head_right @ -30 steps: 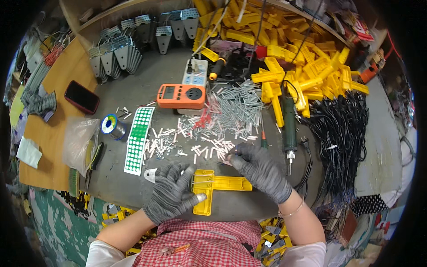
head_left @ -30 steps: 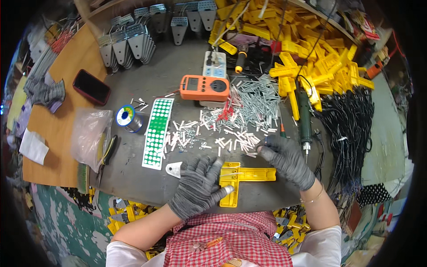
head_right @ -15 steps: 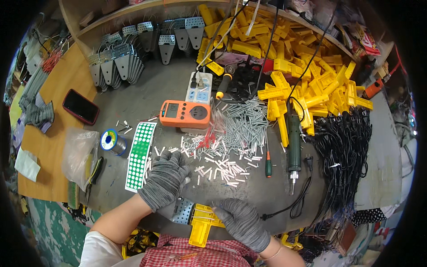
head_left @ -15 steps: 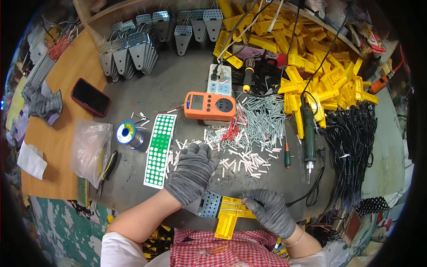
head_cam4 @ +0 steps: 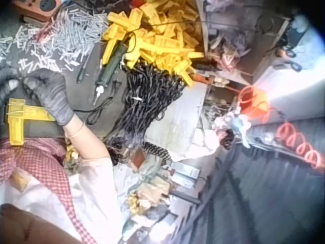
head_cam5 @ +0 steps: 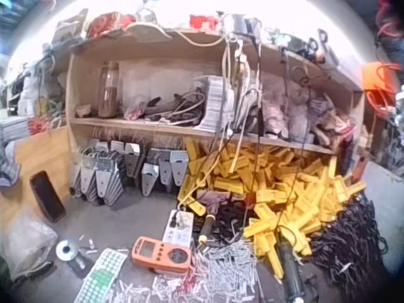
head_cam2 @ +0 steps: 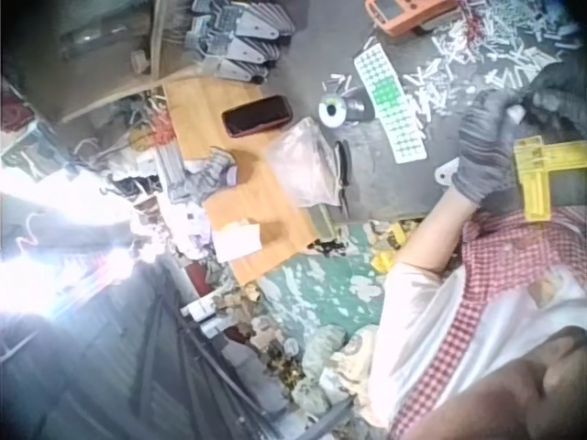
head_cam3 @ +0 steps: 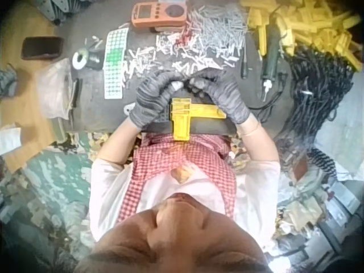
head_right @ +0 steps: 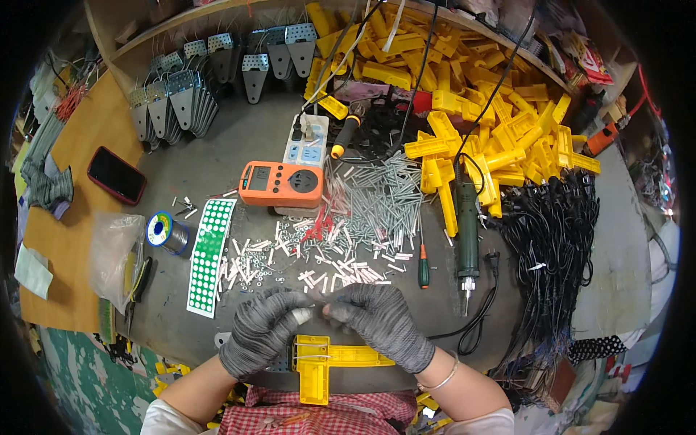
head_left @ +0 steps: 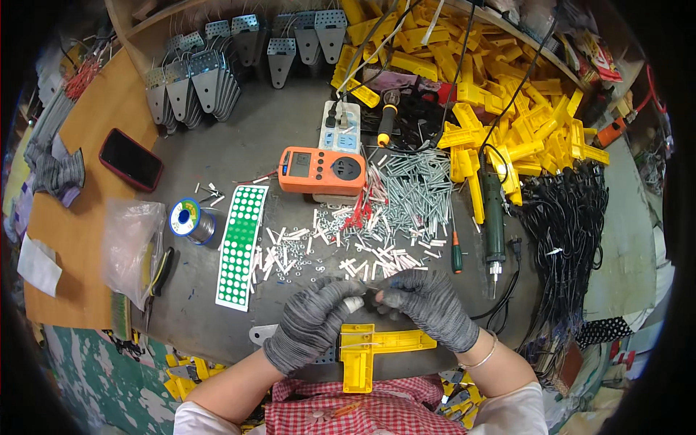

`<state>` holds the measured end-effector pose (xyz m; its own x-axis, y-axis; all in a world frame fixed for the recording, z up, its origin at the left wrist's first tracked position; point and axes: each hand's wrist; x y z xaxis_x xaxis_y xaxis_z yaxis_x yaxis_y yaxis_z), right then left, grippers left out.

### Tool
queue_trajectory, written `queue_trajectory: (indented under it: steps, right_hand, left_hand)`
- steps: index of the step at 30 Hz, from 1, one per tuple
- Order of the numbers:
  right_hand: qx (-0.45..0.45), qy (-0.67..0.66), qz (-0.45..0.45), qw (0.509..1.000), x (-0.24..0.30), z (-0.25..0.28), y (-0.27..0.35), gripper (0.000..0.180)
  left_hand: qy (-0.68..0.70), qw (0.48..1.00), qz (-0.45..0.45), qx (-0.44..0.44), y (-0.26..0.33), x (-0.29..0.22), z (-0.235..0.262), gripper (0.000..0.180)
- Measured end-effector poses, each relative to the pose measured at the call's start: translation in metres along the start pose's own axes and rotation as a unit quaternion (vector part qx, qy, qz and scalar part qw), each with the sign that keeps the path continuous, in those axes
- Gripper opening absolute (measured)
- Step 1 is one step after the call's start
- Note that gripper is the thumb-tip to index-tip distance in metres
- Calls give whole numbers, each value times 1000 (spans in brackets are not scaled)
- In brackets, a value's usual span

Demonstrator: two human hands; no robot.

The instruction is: The person assembles a yellow handheld electronic device by integrating internal components and electrical wires into the device housing, then fastens them with screws using an electric screwdriver and solders connections with a soldering iron.

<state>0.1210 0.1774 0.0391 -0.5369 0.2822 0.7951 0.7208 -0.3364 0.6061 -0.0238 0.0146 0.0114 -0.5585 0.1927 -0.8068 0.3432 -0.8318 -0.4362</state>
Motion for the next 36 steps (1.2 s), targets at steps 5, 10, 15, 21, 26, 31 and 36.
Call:
queue_trajectory:
  steps: [5,10,15,21,26,31,36]
  right_hand:
    - [-5,69,-6,998,-5,-7,-6,29]
    - [23,-62,-63,996,-6,-15,0,32]
    - [5,-31,-24,999,-16,-10,-1,27]
    - [19,-8,47,999,-25,-7,-3,23]
    - [35,68,68,995,-25,-2,-7,22]
    - [78,92,-23,992,-7,-1,-5,37]
    - [79,88,-25,993,-23,6,-11,43]
  left_hand:
    - [38,998,44,39,4,-6,2,23]
    - [-176,971,-148,70,14,8,-4,26]
    - [-147,983,-97,60,13,7,0,23]
    - [-62,996,-61,31,7,1,4,25]
    - [-59,991,-105,64,8,9,7,26]
    - [-116,978,-133,110,18,16,4,27]
    - [-75,980,-171,67,16,11,-6,28]
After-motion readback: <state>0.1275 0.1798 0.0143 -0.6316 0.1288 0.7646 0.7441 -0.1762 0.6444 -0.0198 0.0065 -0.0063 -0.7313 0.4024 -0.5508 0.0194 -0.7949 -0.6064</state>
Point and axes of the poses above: each hand's wrist, its own y-axis away from the middle knuckle, its own z-axis out of the back of the hand, x = y × z, and after that the axes turned 14 degrees about -z, right-handed
